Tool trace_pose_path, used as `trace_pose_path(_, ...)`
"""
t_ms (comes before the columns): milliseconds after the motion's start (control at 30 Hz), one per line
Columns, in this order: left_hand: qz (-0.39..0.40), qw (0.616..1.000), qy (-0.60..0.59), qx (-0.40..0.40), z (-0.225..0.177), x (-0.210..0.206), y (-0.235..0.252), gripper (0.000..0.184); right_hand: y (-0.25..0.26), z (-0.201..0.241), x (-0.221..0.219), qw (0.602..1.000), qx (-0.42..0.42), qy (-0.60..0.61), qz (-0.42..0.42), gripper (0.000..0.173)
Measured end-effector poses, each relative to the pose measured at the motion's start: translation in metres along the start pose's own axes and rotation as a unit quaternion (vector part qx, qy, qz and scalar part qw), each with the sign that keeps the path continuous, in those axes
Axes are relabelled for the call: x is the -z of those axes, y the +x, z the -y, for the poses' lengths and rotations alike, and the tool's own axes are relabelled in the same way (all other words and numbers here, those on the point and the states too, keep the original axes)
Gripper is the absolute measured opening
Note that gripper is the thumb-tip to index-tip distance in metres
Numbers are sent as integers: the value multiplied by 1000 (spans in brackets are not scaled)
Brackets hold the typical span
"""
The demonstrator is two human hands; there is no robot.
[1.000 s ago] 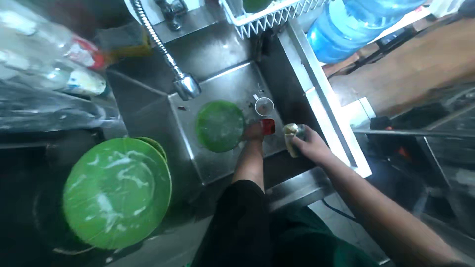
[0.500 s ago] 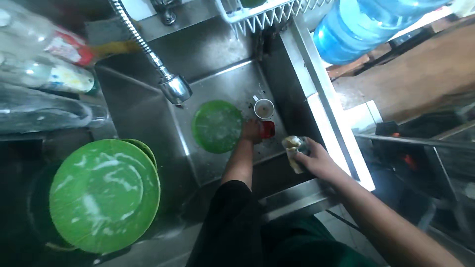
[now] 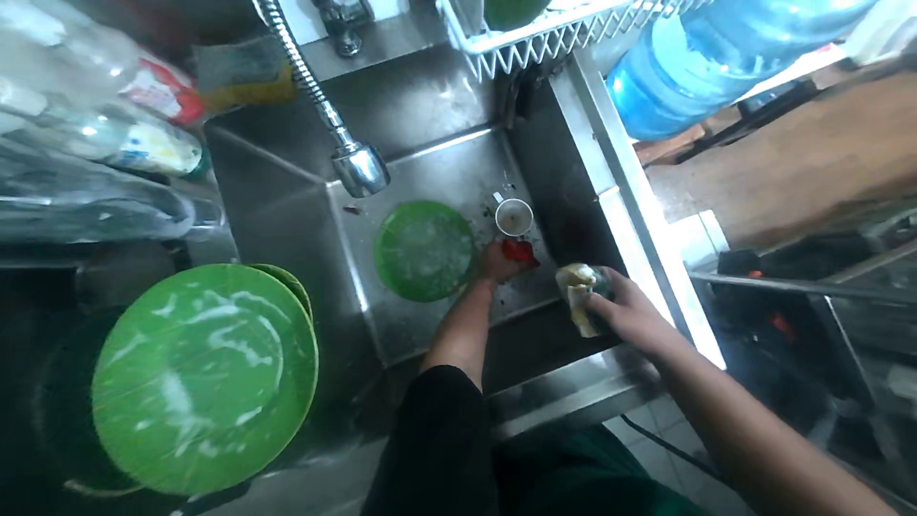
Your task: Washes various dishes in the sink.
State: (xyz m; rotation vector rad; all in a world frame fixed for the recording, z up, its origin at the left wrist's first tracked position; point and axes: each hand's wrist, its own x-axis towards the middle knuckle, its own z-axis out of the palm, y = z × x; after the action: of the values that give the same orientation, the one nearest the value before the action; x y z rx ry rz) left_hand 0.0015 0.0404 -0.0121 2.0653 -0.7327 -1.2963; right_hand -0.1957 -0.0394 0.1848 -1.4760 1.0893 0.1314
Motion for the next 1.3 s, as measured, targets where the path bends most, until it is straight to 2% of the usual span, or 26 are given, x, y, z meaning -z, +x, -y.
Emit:
trace_pose_path(233, -61, 977, -201, 38, -5, -18, 6, 59, -1, 2, -1, 1000, -10, 19, -14, 43)
trace_pose_path(400, -93, 953, -266, 113, -13, -17, 1, 51, -1, 1, -1, 999, -14, 34, -18, 44)
trace_pose_path(533, -121, 923, -337, 142, -15, -16, -11, 44, -1, -2, -1, 999, -12, 42, -17, 44)
trace_pose_path(633, -145, 914, -349, 150, -14, -9, -25, 45, -2, -1, -1, 999, -7, 50, -13, 45)
trace_pose_path(733, -199, 921, -287, 170, -22, 12, -46, 54, -5, 3, -2, 998, 2, 64, -5, 47)
trace_pose_path(800, -238, 923, -225, 203, -25, 33, -57, 68, -6, 6, -4, 998, 9, 70, 4, 47)
trace_pose_path(900, -278, 924, -121, 232, -6, 66, -62, 83, -3, 7, -10, 997, 19, 67, 13, 46)
trace_pose_path(1033, -245, 924, 88, 280, 33, 103, -40, 102, -2, 7, -14, 998, 14, 54, 15, 45)
trace_pose_path(1167, -167, 914, 247, 276, 30, 121, -22, 99, -4, 9, -20, 999, 9, 37, 22, 43)
trace_pose_path(1300, -120, 911, 298, 259, 34, 112, -3, 89, -5, 9, -26, 999, 6, 33, 21, 43)
